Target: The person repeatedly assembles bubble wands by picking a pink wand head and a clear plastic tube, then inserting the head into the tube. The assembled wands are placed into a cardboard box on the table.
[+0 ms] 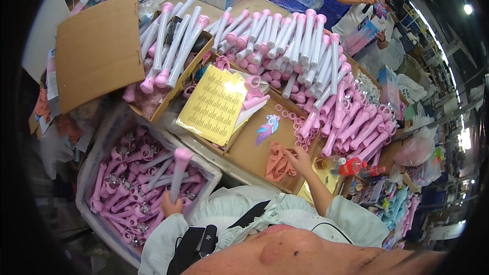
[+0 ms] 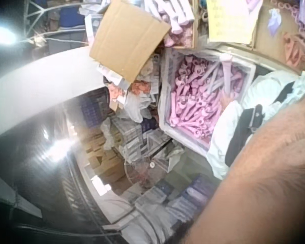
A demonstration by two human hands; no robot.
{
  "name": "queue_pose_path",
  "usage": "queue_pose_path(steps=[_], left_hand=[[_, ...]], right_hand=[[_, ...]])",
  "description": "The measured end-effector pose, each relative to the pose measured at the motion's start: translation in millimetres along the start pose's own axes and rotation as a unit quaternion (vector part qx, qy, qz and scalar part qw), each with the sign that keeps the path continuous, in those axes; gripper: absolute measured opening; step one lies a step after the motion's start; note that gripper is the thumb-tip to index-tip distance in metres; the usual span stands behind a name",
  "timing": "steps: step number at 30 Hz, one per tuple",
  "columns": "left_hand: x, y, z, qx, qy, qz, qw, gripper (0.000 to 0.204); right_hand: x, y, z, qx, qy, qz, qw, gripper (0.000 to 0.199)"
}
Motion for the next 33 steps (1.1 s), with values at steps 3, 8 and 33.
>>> queue_pose_path(steps=[3,8,33], left_hand=[[-134,16,-32,0.026,0.175,0.095,0.98,0.023],[-302,31,-19,0.157,0.382,0.125,0.902,0.033],[-262,-61,-37,0.062,0.121,0.799,0.586,0.038]], right_hand=[[71,43,-16,0.007,-0.128,-0.298,0.946,0.039],[174,6,-40,0.002,-0.176,-0.704,0.688,0.03],[170,34,52,0.043,-0.3,0.032,0.952,0.037]])
Point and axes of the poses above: each hand's wrist, its own z-axis away from the middle knuckle, its own y-axis out of the palm, x = y × z, the point moved 5 cm from there along -z, towards the middle knuckle, and after that the axes turned 8 degrees about -z, right-handed, at the moved point
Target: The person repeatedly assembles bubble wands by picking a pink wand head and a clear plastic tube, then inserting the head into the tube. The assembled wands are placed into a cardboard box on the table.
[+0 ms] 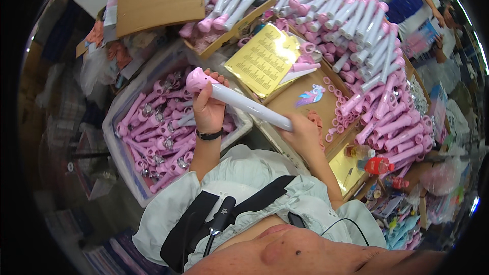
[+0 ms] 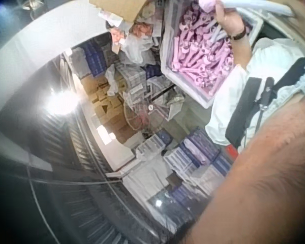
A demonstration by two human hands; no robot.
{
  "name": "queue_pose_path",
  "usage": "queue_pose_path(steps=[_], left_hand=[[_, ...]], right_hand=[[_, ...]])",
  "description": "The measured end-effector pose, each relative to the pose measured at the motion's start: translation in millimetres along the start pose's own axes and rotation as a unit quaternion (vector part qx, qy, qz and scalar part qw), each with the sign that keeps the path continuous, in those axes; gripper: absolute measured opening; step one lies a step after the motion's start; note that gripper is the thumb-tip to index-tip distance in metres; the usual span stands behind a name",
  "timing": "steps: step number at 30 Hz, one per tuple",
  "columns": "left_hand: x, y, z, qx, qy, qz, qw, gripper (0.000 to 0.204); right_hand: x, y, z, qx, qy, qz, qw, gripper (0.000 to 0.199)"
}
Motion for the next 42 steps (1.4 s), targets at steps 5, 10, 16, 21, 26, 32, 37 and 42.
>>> queue_pose_path(steps=[5,10,16,21,26,32,37,42], left_hand=[[-9,-4,10,-0.004,-0.038,0.057,0.998,0.051],[6,-5,11,-0.021,-0.073,0.095,0.993,0.057],[11,-24,1,-0.037,-0.102,0.17,0.979,0.05],[13,-36,5,-0.055,-0.101,0.181,0.977,0.052],[16,-35,7,-0.065,-0.091,0.19,0.975,0.053],[20,-21,16,-0.056,-0.067,0.138,0.987,0.052],[18,-8,19,-0.028,-0.064,0.121,0.99,0.055],[15,5,22,0.003,-0.056,0.068,0.996,0.057]], right_hand=[[-38,-23,23,-0.008,0.142,-0.219,0.965,0.036],[-60,-28,36,-0.053,0.203,-0.439,0.874,0.042],[-55,-35,31,-0.074,0.163,-0.465,0.867,0.046],[-59,-27,27,-0.059,0.183,-0.425,0.885,0.05],[-67,-20,30,-0.064,0.173,-0.46,0.869,0.046],[-68,8,34,-0.142,0.214,-0.636,0.728,0.038],[-69,14,40,-0.217,0.196,-0.633,0.717,0.032],[-86,22,50,-0.284,0.241,-0.561,0.74,0.032]])
Point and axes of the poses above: each hand's wrist, its own z-axis away from the middle knuckle, its own y-axis out of the palm, x = y × z, the point moved 5 cm from there along -z, towards the middle knuckle, and after that the axes turned 8 degrees about -z, right-handed, at the moved point
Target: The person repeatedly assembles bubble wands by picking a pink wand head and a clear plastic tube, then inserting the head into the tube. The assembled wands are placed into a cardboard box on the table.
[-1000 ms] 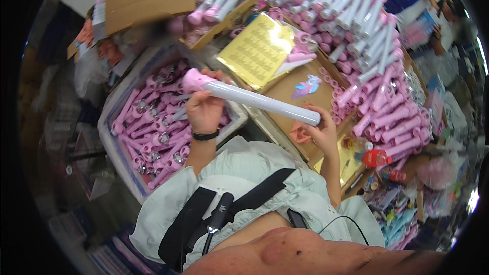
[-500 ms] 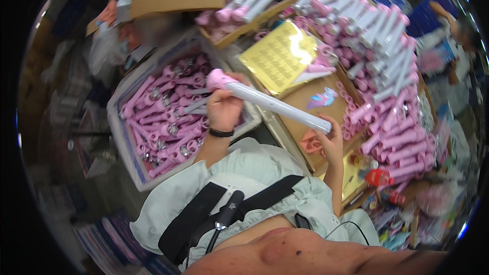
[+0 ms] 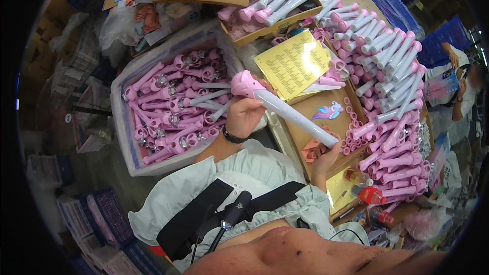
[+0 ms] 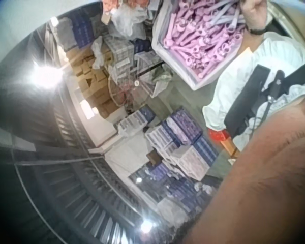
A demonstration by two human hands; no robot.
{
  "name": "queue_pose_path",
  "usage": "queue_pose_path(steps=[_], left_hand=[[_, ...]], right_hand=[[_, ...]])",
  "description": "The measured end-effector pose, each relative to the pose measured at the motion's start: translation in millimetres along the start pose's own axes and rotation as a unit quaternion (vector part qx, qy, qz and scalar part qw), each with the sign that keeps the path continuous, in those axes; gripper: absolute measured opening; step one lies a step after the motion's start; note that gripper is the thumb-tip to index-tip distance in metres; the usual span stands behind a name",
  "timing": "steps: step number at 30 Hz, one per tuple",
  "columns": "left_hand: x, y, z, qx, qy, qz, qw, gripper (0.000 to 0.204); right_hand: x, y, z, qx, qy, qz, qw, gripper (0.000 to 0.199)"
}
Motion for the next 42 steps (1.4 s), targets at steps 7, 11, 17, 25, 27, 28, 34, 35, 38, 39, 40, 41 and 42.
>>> queue_pose_path(steps=[7,11,17,25,27,28,34,35,38,39,40,41,42], left_hand=[[6,20,10,0.062,0.02,-0.212,0.975,0.053],[-5,35,16,0.098,0.125,-0.451,0.878,0.053],[-15,61,21,0.119,0.319,-0.733,0.59,0.057],[-6,65,20,0.146,0.295,-0.71,0.623,0.058],[-5,65,19,0.158,0.284,-0.7,0.636,0.056],[-3,65,18,0.164,0.278,-0.695,0.642,0.055],[29,56,18,0.288,0.151,-0.7,0.636,0.043],[40,53,18,0.334,0.125,-0.688,0.632,0.042],[51,39,23,0.354,0.104,-0.769,0.521,0.044],[53,30,20,0.338,0.024,-0.756,0.559,0.044],[51,28,23,0.331,-0.01,-0.686,0.649,0.049],[52,22,22,0.299,-0.074,-0.614,0.727,0.054],[47,20,23,0.239,-0.063,-0.568,0.785,0.052]], right_hand=[[-54,-10,-11,-0.011,0.166,-0.002,0.986,0.045],[-77,-16,-12,0.031,0.17,0.187,0.967,0.034],[-81,-36,-13,0.078,0.209,0.179,0.958,0.032],[-49,5,-10,0.125,0.102,0.219,0.962,0.032],[-27,29,-8,0.14,0.055,0.245,0.958,0.028],[-11,45,-5,0.17,0.0,0.223,0.96,0.028],[78,145,34,0.362,-0.406,0.333,0.77,0.04],[72,160,44,0.423,-0.421,0.447,0.667,0.029],[66,180,36,0.44,-0.312,0.396,0.743,0.02],[63,180,30,0.447,-0.265,0.377,0.767,0.019],[62,178,24,0.46,-0.222,0.318,0.799,0.018],[60,175,19,0.473,-0.177,0.254,0.825,0.018],[59,170,15,0.478,-0.129,0.187,0.848,0.018]])
Point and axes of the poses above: each hand's wrist, its own z-axis away from the middle knuckle, its own y-axis out of the palm, x = y × z, the point moved 5 cm from there along -z, towards the middle knuckle, and after that the axes turned 8 degrees about -z, right-handed, at the moved point
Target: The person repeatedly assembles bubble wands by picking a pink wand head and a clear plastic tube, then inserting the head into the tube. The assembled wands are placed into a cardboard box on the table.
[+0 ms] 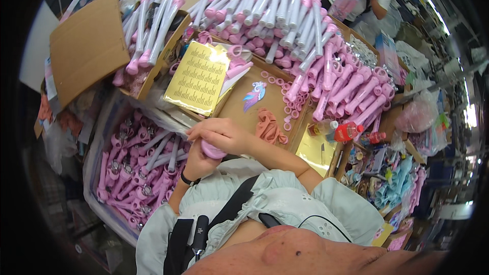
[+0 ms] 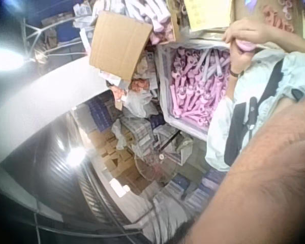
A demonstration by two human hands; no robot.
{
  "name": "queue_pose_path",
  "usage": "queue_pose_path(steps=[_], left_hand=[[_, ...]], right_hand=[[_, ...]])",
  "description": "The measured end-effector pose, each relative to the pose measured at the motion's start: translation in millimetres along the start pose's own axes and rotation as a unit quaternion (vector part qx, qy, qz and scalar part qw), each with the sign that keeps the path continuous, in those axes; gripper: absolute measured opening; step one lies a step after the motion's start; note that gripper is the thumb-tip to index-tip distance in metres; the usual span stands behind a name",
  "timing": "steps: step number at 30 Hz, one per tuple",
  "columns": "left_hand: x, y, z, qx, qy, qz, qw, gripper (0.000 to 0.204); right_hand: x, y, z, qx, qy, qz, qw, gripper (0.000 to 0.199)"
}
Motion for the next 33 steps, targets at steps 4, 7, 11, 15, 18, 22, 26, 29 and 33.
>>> queue_pose_path(steps=[4,7,11,15,18,22,26,29,33], left_hand=[[4,7,-6,0.065,-0.038,0.037,0.996,0.04],[-7,14,-16,0.062,0.118,-0.277,0.952,0.04],[-3,24,-21,0.134,0.048,-0.272,0.952,0.042],[-20,24,-23,0.16,0.084,-0.155,0.971,0.045],[-37,-3,-29,0.08,0.134,0.09,0.984,0.054],[-27,-50,-49,-0.128,0.124,0.483,0.857,0.056],[-3,-47,-58,-0.169,0.029,0.381,0.909,0.045],[23,-3,-49,0.052,-0.143,-0.034,0.988,0.034],[17,36,-27,0.206,0.146,-0.344,0.905,0.027]], right_hand=[[22,1,22,-0.07,-0.22,0.231,0.945,0.02],[17,10,24,-0.042,-0.157,0.394,0.905,0.021],[-9,-7,19,0.028,0.028,0.163,0.986,0.024],[-34,-20,27,0.058,0.061,-0.117,0.99,0.036],[-49,-23,45,-0.011,0.022,-0.119,0.993,0.041],[-65,-25,94,0.017,0.161,0.105,0.981,0.047],[-70,-35,135,-0.095,0.281,0.088,0.951,0.041],[-72,-62,148,-0.25,0.28,0.003,0.927,0.036],[-67,-178,131,-0.441,0.146,-0.024,0.885,0.027]])
Point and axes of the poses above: each hand's wrist, its own z-axis away from the middle knuckle, its own y-axis out of the palm, x = y × z, the point moved 5 cm from there along -z, towards the middle knuckle, and after that the axes turned 8 degrees about -z, right-handed, at the moved point
